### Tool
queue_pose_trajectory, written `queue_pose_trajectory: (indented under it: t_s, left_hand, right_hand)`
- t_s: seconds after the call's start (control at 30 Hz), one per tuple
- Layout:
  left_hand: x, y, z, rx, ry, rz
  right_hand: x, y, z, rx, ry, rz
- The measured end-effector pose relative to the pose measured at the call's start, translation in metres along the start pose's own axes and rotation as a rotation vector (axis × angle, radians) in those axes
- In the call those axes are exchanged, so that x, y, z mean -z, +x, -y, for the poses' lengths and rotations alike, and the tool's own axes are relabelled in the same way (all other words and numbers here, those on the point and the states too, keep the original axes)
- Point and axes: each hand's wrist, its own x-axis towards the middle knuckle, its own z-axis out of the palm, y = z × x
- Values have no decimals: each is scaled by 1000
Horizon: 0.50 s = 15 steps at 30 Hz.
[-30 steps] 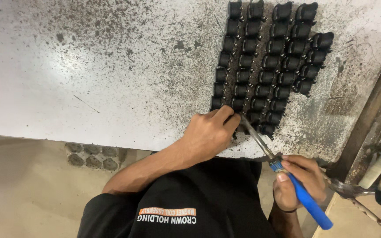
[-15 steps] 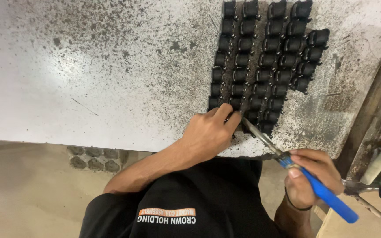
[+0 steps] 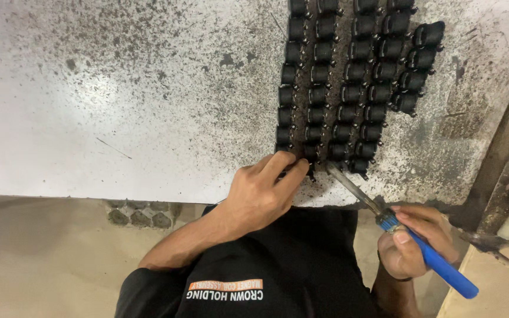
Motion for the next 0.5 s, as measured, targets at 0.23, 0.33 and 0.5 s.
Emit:
queue_pose_trajectory:
  t_s: [0.23, 0.33, 0.5]
  left_hand:
    - [-20, 18, 2, 52, 45, -8]
    - [-21, 20, 4, 51, 63, 18]
    - [-21, 20, 6, 34, 50, 29]
  right_hand:
    - [-4, -1, -8, -67, 60, 39]
    - [-3, 2, -12, -84, 70, 62]
    - [-1, 3, -18, -143, 131, 79]
